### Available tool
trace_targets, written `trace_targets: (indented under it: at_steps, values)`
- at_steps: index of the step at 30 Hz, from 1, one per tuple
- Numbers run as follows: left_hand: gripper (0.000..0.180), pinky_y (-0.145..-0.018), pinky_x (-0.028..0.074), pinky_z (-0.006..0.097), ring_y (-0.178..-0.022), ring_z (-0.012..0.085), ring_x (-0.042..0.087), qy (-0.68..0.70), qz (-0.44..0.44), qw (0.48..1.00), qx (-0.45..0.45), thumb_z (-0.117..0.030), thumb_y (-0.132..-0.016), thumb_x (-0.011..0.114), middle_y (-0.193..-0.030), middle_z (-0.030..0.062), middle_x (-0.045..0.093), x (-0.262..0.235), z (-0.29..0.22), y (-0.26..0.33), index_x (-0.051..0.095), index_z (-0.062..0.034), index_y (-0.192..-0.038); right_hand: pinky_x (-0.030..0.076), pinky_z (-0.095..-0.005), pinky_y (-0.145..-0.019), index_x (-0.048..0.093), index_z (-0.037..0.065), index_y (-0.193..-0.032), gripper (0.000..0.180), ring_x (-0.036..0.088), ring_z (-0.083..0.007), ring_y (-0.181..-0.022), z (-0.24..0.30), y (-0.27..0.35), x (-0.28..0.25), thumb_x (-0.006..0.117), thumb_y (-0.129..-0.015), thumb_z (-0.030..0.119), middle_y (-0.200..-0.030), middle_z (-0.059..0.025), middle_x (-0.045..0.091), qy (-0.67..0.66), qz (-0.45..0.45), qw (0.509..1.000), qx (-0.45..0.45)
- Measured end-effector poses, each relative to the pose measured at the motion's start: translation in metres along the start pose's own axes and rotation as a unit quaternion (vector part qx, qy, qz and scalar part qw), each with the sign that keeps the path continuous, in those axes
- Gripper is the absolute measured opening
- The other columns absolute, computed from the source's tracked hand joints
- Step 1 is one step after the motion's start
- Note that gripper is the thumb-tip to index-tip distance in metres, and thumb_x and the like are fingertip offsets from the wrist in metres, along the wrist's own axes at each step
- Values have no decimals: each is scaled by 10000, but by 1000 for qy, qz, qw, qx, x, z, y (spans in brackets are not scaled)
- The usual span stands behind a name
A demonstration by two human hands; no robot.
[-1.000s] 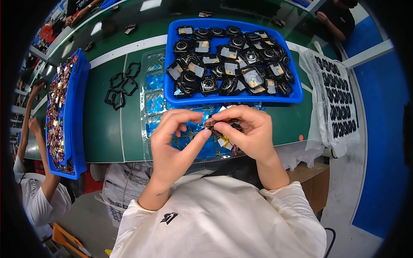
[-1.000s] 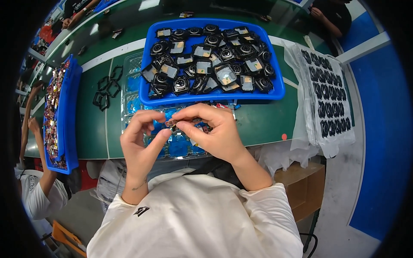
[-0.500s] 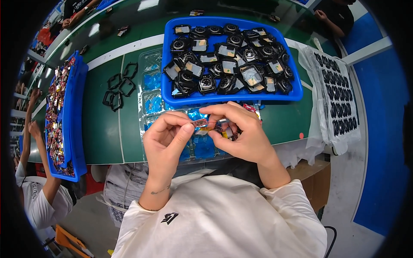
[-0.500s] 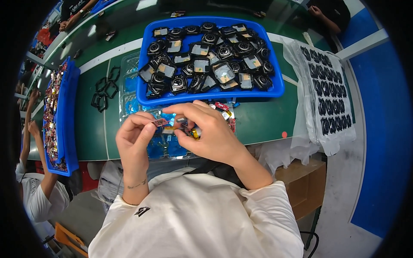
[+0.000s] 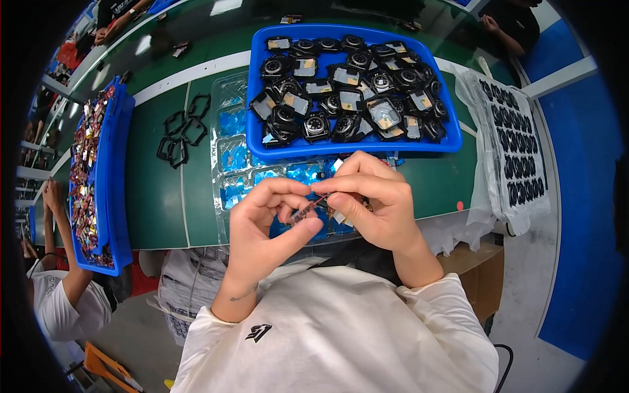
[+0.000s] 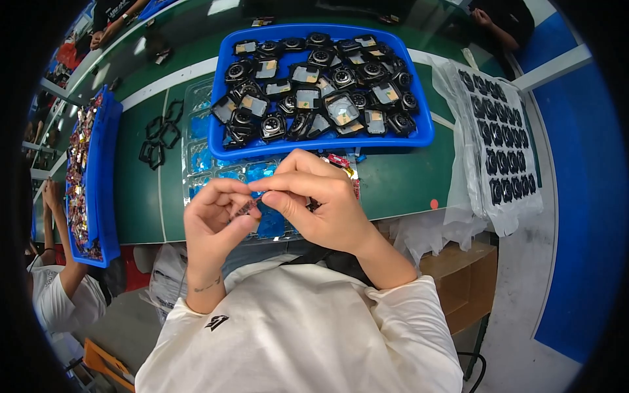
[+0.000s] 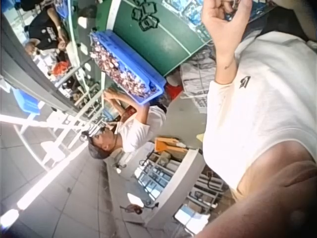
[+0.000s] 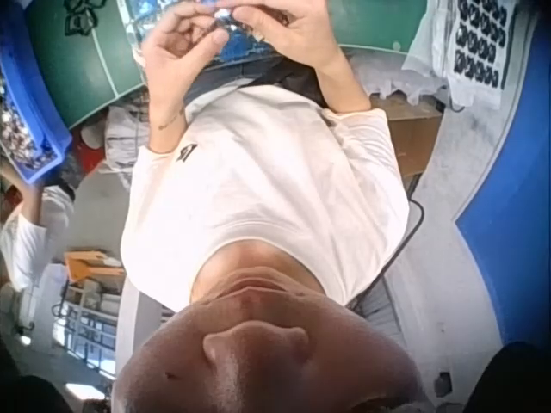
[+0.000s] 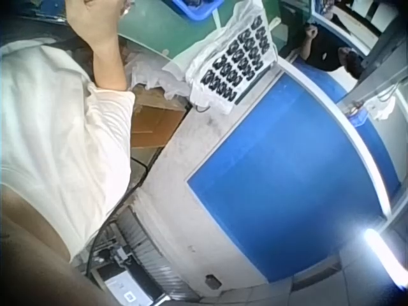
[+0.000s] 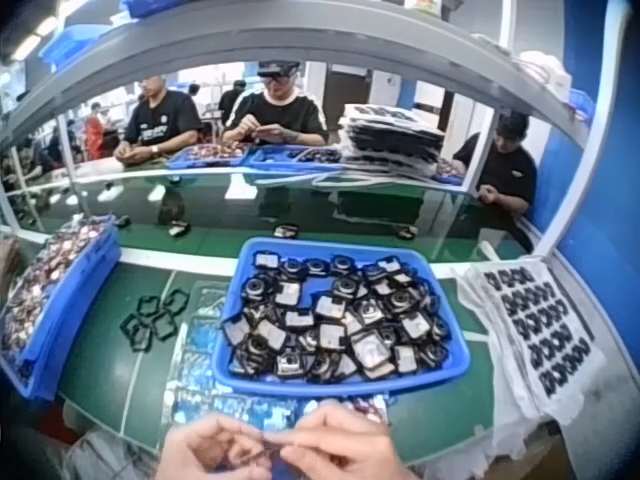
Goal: Assembling small electronic components, specifically small screens and circuit boards, into a housing.
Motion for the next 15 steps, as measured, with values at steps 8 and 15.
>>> trace_targets:
  at_steps: [8,15]
  values:
    - [51,-540,341,157,-635,16,482,22,-25,996,-88,-7,-806,685,-729,-16,592,-4,1,4,652,12,-840,411,-213,-560,688,-27,-931,197,540,-114,-680,-3,0,-2,647,-742,-65,-815,-87,582,-51,32,998,-19]
    - [36,-576,375,169,-661,37,508,14,-30,999,-42,23,-805,665,-757,9,602,-4,2,4,648,23,-837,460,-224,-641,547,-103,-1088,297,554,-115,-741,5,4,0,604,-797,-89,-871,-103,577,-197,-1,976,91]
Point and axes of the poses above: each hand's wrist, its own y-axis away from the middle knuckle, its own x-axis out of the palm, z = x × y, the point moved 1 cm from there along -y, towards the middle knuckle
